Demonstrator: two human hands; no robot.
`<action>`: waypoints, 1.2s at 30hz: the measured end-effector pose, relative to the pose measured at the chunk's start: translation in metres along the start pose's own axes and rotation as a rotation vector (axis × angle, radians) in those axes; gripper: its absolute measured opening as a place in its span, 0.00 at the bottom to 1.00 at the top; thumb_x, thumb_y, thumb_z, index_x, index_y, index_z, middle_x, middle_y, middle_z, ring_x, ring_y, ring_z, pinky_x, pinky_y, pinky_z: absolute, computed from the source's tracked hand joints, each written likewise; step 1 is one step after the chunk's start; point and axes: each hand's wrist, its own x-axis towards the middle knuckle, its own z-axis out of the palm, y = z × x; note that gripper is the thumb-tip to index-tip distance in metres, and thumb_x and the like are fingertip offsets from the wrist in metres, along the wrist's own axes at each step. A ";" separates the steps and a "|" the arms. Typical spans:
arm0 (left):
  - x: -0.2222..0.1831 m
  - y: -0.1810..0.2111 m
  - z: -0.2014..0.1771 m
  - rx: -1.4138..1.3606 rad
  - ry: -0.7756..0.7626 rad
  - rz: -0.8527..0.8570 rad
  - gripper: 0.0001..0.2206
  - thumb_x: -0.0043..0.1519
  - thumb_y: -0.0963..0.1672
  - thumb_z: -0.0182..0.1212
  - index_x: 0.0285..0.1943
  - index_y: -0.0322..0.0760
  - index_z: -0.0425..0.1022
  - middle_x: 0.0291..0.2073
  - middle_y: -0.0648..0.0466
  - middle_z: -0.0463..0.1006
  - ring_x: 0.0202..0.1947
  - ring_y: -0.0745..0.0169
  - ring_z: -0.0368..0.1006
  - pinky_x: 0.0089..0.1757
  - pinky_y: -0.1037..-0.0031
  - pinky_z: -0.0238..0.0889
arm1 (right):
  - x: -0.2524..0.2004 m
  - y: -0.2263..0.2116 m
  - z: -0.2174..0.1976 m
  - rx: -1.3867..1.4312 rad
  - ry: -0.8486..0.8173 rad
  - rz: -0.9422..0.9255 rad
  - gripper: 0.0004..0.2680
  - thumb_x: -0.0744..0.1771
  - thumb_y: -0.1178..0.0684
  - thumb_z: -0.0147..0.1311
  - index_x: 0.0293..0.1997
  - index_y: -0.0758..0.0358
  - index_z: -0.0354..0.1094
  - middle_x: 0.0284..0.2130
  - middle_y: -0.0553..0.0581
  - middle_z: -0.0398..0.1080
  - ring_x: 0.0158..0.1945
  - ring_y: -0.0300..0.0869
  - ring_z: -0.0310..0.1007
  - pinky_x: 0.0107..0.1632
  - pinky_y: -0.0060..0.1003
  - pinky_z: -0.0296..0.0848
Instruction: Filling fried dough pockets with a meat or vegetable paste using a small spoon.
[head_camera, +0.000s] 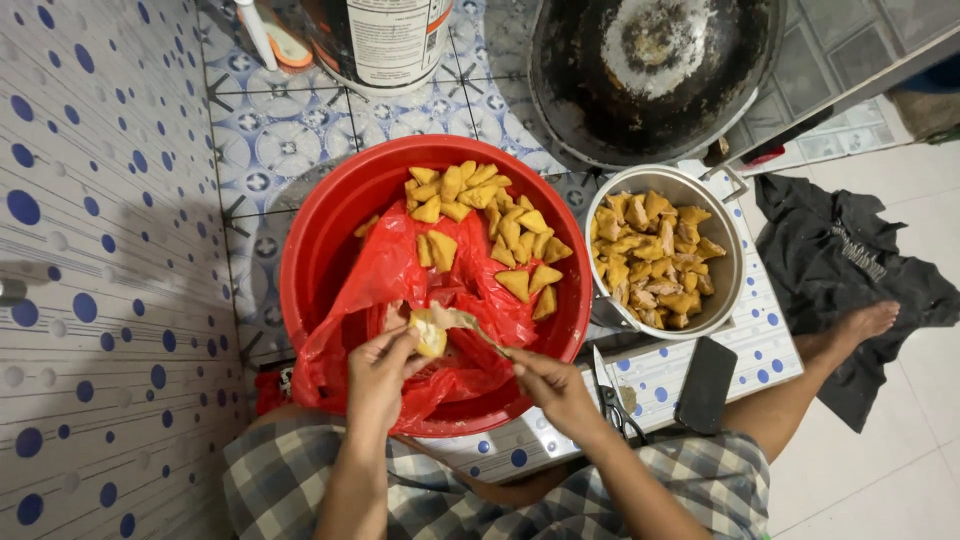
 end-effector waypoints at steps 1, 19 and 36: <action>0.004 -0.003 -0.006 -0.002 -0.001 0.003 0.13 0.59 0.38 0.67 0.50 0.18 0.80 0.40 0.31 0.80 0.38 0.45 0.77 0.41 0.49 0.77 | -0.002 -0.001 0.002 -0.001 -0.001 -0.003 0.10 0.68 0.61 0.55 0.54 0.64 0.78 0.15 0.59 0.70 0.18 0.35 0.59 0.19 0.27 0.59; 0.041 -0.062 -0.049 -0.535 -0.252 -0.336 0.11 0.66 0.39 0.55 0.52 0.19 0.74 0.45 0.40 0.78 0.40 0.58 0.77 0.41 0.76 0.77 | -0.034 -0.022 0.022 -0.977 0.023 -0.564 0.26 0.60 0.70 0.55 0.67 0.63 0.63 0.28 0.52 0.66 0.22 0.38 0.61 0.25 0.33 0.68; 0.030 -0.035 -0.024 -0.304 -0.223 0.006 0.17 0.60 0.35 0.62 0.58 0.19 0.73 0.44 0.37 0.80 0.40 0.49 0.79 0.41 0.69 0.76 | -0.039 -0.048 -0.017 0.033 0.074 0.313 0.10 0.68 0.60 0.53 0.48 0.68 0.82 0.10 0.54 0.65 0.12 0.35 0.54 0.18 0.28 0.51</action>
